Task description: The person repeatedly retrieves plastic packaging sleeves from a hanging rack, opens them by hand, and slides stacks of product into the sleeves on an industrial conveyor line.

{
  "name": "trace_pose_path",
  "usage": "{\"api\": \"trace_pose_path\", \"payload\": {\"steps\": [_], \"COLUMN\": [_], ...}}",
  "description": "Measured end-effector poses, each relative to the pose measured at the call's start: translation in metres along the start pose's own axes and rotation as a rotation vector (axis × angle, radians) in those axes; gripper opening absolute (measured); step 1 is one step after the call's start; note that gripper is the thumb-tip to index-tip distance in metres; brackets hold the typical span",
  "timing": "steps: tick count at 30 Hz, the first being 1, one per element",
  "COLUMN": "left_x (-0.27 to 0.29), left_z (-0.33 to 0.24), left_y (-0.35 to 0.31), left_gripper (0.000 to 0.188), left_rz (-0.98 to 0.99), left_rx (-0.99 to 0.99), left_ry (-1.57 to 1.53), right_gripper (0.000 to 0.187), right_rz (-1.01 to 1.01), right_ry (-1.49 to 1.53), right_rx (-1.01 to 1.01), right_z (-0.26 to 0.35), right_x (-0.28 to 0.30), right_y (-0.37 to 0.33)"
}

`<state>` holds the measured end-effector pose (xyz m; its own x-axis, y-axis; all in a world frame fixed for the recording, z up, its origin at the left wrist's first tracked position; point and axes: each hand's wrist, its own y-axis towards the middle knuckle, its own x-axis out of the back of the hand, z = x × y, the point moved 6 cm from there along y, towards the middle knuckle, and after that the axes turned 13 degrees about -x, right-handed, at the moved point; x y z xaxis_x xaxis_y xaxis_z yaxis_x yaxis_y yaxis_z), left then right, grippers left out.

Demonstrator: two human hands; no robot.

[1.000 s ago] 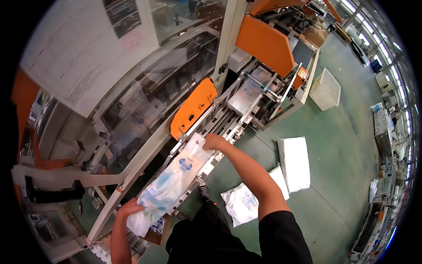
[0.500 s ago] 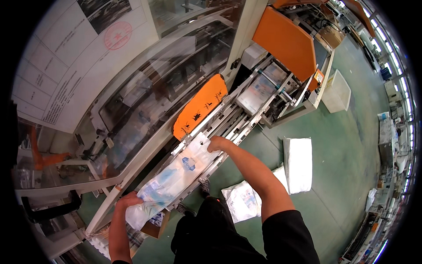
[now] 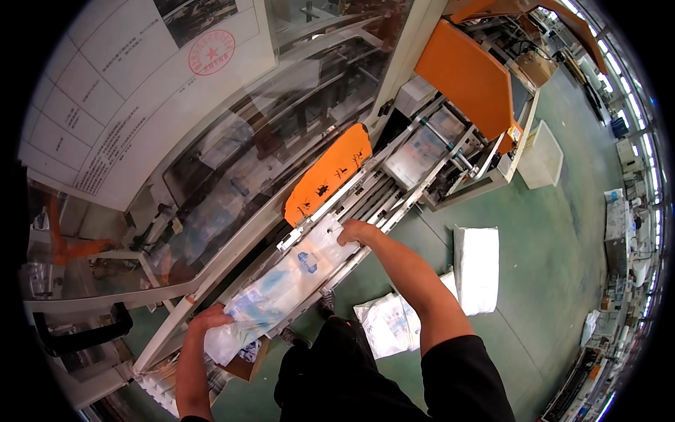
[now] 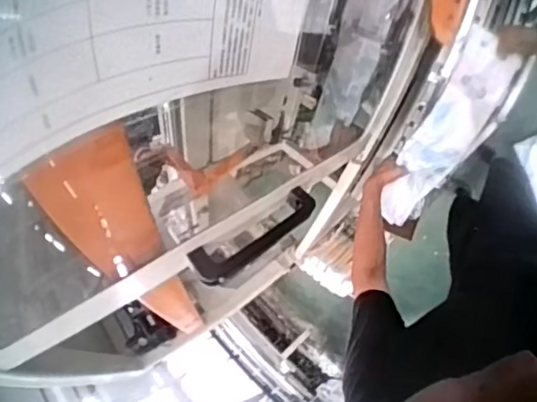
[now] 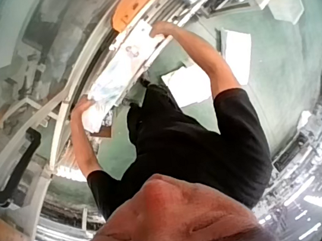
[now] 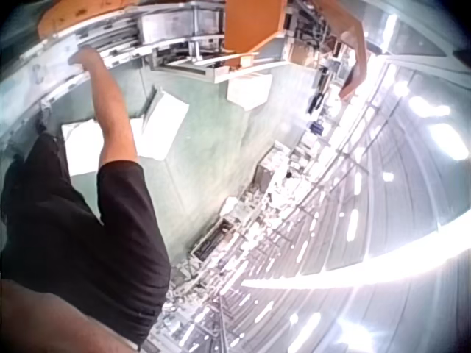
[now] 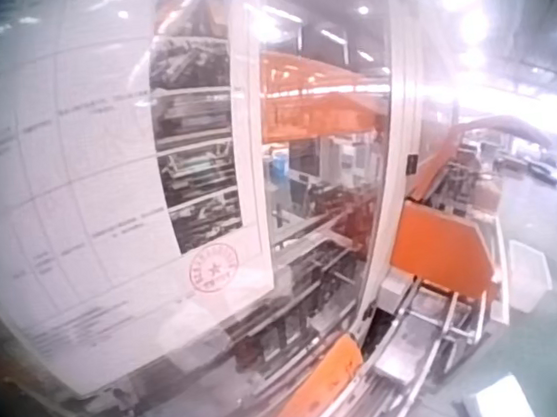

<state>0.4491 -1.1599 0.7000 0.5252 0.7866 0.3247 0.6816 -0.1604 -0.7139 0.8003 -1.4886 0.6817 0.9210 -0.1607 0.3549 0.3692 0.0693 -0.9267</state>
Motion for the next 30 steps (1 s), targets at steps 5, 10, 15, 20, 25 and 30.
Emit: {"api": "trace_pose_path", "payload": {"steps": [5,10,15,20,25,30], "left_x": [-0.004,-0.006,-0.003,-0.007,-0.005,-0.002], "left_z": [0.027,0.029,0.022,0.061,0.056,0.060], "left_y": [0.010,0.011,0.019,0.021,0.022,0.029], "left_gripper": [0.061,0.059,0.060,0.061,0.064,0.063], "left_rz": [0.020,0.033,-0.013,0.055,0.042,0.013], "left_rx": [0.009,-0.027,0.037,-0.004,-0.028,-0.086], "left_ry": [0.110,0.119,0.085,0.139,0.104,0.078], "right_gripper": [0.060,0.065,0.062,0.061,0.059,0.062], "right_rz": [0.078,0.160,0.227,0.197,0.227,0.271], "right_ry": [0.096,0.122,0.096,0.054,0.023,-0.022], "right_rx": [-0.003,0.002,-0.010,-0.001,0.041,0.036], "right_z": [-0.006,-0.003,-0.015,-0.004,-0.002,-0.005], "right_x": [-0.005,-0.009,-0.015,-0.016,-0.014,-0.012], "right_y": [0.017,0.010,0.021,0.020,0.017,0.016]}}
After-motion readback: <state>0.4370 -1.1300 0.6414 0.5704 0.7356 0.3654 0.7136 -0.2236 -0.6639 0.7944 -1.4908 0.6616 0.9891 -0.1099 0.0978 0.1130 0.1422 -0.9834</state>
